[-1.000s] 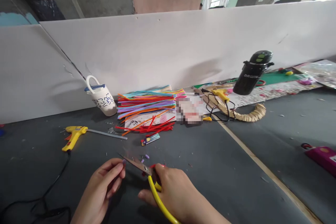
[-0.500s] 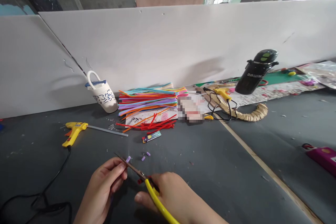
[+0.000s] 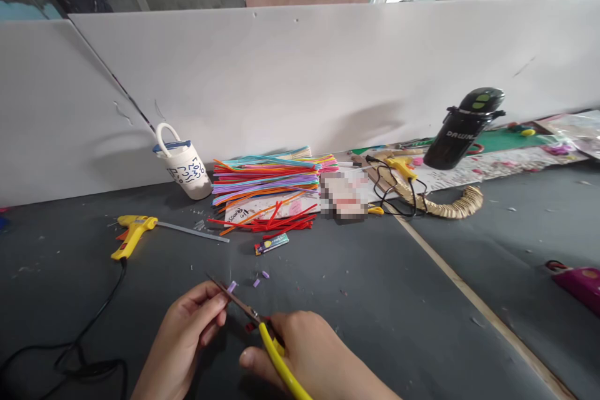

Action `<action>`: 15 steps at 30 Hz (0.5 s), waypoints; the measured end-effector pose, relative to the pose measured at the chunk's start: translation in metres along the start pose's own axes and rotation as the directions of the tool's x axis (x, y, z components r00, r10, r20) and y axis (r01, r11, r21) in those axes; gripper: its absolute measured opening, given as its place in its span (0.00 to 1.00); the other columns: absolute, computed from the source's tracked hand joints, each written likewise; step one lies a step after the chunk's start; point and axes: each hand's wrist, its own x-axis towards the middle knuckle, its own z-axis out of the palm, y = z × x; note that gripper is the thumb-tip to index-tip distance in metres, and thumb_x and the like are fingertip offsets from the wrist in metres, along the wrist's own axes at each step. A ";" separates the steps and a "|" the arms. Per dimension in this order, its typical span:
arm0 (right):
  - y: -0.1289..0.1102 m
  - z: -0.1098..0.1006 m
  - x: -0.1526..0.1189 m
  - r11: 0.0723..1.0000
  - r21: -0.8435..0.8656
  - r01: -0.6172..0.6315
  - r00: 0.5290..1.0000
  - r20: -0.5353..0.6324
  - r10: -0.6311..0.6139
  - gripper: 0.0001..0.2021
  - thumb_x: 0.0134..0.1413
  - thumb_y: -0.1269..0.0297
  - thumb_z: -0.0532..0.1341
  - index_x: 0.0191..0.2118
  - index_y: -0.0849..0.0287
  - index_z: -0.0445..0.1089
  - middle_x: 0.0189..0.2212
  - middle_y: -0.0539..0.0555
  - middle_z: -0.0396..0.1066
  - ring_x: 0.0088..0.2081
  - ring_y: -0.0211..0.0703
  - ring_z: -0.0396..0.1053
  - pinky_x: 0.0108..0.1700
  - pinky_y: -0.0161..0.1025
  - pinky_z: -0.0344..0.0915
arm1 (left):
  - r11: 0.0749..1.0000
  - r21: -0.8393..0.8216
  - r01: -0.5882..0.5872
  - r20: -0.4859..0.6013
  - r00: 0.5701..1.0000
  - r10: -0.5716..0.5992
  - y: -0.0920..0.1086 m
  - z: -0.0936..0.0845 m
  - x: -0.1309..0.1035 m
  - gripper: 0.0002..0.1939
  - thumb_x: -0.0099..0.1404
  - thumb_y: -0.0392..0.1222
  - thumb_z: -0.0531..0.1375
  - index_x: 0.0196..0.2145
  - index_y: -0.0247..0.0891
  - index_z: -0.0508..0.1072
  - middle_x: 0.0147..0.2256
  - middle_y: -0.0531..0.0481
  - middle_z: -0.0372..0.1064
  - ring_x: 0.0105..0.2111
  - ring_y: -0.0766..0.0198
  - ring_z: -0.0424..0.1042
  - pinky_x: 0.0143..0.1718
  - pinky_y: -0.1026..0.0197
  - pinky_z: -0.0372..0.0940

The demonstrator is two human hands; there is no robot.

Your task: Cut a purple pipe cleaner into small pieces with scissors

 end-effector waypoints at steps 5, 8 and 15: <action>-0.001 0.000 -0.001 1.000 -0.014 0.008 1.000 0.003 -0.008 0.18 0.51 0.48 0.53 0.25 0.59 0.62 0.20 0.47 0.57 0.22 0.33 0.49 0.22 0.30 0.45 | 1.000 -0.004 0.008 0.013 1.000 -0.008 0.000 0.000 0.002 0.10 0.48 0.43 0.62 0.18 0.34 0.69 0.12 0.59 0.57 0.12 0.78 0.47 0.15 0.71 0.40; -0.001 0.000 -0.001 1.000 -0.029 0.000 1.000 0.016 0.000 0.18 0.52 0.48 0.52 0.25 0.59 0.62 0.19 0.47 0.56 0.21 0.33 0.48 0.22 0.30 0.45 | 1.000 -0.020 0.019 0.001 1.000 -0.019 -0.002 0.001 0.002 0.10 0.48 0.43 0.63 0.18 0.34 0.69 0.12 0.59 0.57 0.13 0.77 0.47 0.15 0.71 0.41; 0.002 0.007 0.005 0.998 -0.048 -0.035 0.999 0.039 0.037 0.18 0.56 0.53 0.48 0.24 0.59 0.62 0.18 0.46 0.53 0.19 0.32 0.46 0.20 0.30 0.44 | 0.996 -0.072 0.054 0.025 0.998 -0.052 -0.008 0.002 0.005 0.11 0.49 0.43 0.62 0.18 0.34 0.67 0.12 0.58 0.58 0.12 0.78 0.46 0.14 0.71 0.40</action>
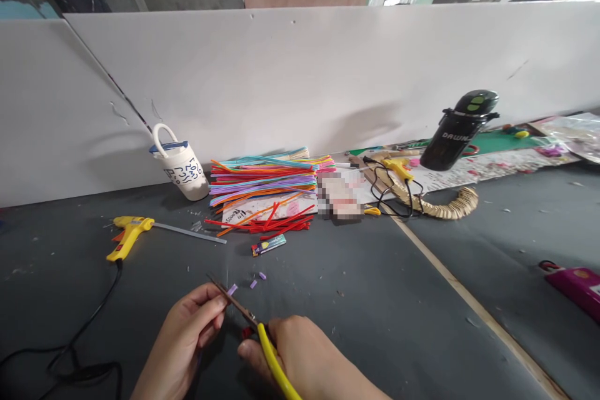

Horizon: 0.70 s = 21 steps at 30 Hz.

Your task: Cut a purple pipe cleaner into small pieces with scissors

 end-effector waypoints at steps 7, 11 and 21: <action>0.008 0.005 0.003 0.994 0.104 0.016 0.999 -0.031 -0.013 0.17 0.55 0.53 0.51 0.23 0.60 0.61 0.18 0.45 0.55 0.20 0.31 0.49 0.21 0.29 0.46 | 1.000 -0.019 0.014 0.017 1.000 -0.014 -0.002 -0.001 0.000 0.12 0.50 0.43 0.62 0.17 0.34 0.66 0.12 0.59 0.58 0.11 0.79 0.45 0.14 0.72 0.39; 0.009 0.000 0.007 0.954 0.283 0.097 0.977 -0.208 -0.038 0.09 0.50 0.61 0.55 0.25 0.60 0.61 0.19 0.45 0.56 0.23 0.32 0.51 0.23 0.28 0.50 | 0.994 0.048 0.102 0.159 0.981 -0.108 -0.001 0.004 -0.006 0.12 0.50 0.45 0.64 0.20 0.34 0.69 0.15 0.55 0.64 0.11 0.78 0.53 0.12 0.72 0.39; 0.007 0.002 0.009 0.909 0.342 0.238 0.926 -0.363 -0.106 0.03 0.40 0.75 0.54 0.25 0.61 0.60 0.18 0.43 0.55 0.21 0.30 0.50 0.21 0.27 0.48 | 0.971 0.082 0.223 0.299 0.924 -0.238 -0.012 0.010 -0.007 0.15 0.47 0.48 0.66 0.19 0.33 0.71 0.15 0.51 0.68 0.09 0.77 0.56 0.10 0.72 0.41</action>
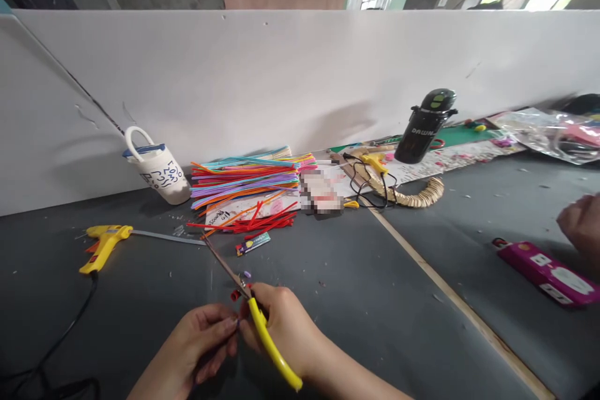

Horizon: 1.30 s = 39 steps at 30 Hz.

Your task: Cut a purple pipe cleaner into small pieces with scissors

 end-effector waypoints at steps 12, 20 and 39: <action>-0.003 -0.021 -0.008 0.917 -0.397 -0.035 0.985 0.140 0.098 0.19 0.51 0.45 0.55 0.32 0.59 0.63 0.24 0.51 0.67 0.24 0.38 0.60 0.25 0.32 0.49 | 0.960 -0.056 -0.275 -0.239 0.937 0.254 0.012 -0.023 -0.005 0.09 0.53 0.43 0.63 0.23 0.35 0.70 0.17 0.57 0.63 0.13 0.78 0.51 0.14 0.73 0.43; -0.014 -0.011 -0.011 0.896 -0.443 -0.039 0.955 0.247 0.164 0.19 0.51 0.46 0.55 0.31 0.59 0.66 0.23 0.51 0.67 0.22 0.36 0.58 0.23 0.32 0.46 | 0.961 -0.061 -0.268 -0.256 0.935 0.245 0.012 -0.018 -0.007 0.08 0.52 0.41 0.62 0.22 0.34 0.70 0.15 0.55 0.63 0.13 0.78 0.50 0.14 0.72 0.41; -0.013 -0.008 -0.010 0.917 -0.397 -0.033 0.953 0.265 0.149 0.20 0.52 0.46 0.52 0.29 0.60 0.66 0.21 0.50 0.64 0.21 0.35 0.55 0.22 0.31 0.47 | 0.976 -0.038 -0.213 -0.282 0.939 0.195 0.017 -0.010 -0.008 0.12 0.47 0.46 0.65 0.21 0.34 0.70 0.13 0.57 0.62 0.11 0.78 0.49 0.14 0.72 0.38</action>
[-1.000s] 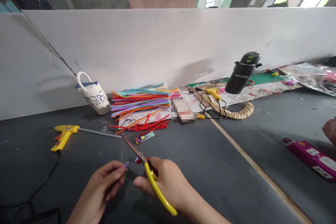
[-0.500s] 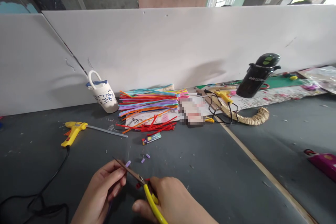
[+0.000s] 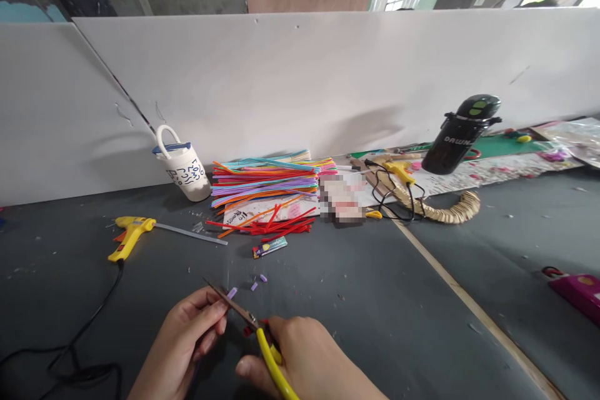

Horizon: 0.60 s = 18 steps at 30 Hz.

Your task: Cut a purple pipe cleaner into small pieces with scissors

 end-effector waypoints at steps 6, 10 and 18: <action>0.000 -0.002 -0.001 0.999 -0.021 -0.029 1.000 0.011 0.029 0.19 0.52 0.47 0.52 0.29 0.60 0.66 0.21 0.50 0.63 0.20 0.35 0.54 0.22 0.31 0.46 | 1.000 0.027 -0.002 0.042 0.999 0.001 -0.001 -0.003 0.001 0.12 0.48 0.46 0.65 0.20 0.34 0.70 0.14 0.56 0.61 0.11 0.79 0.48 0.14 0.71 0.37; 0.003 0.001 0.000 1.000 -0.021 -0.006 1.000 0.012 0.007 0.21 0.53 0.46 0.50 0.28 0.61 0.66 0.20 0.50 0.61 0.21 0.34 0.51 0.21 0.31 0.44 | 1.000 0.025 0.013 0.067 0.998 -0.014 -0.002 -0.004 0.002 0.12 0.49 0.46 0.65 0.20 0.33 0.70 0.14 0.56 0.61 0.11 0.79 0.48 0.14 0.71 0.38; 0.000 0.002 0.002 0.994 0.012 -0.109 0.993 0.044 0.109 0.14 0.52 0.56 0.53 0.28 0.61 0.68 0.20 0.48 0.61 0.20 0.32 0.48 0.20 0.31 0.44 | 0.999 0.018 0.028 0.113 0.993 -0.029 -0.007 -0.007 0.006 0.12 0.51 0.44 0.63 0.20 0.33 0.69 0.14 0.56 0.61 0.11 0.79 0.47 0.14 0.71 0.36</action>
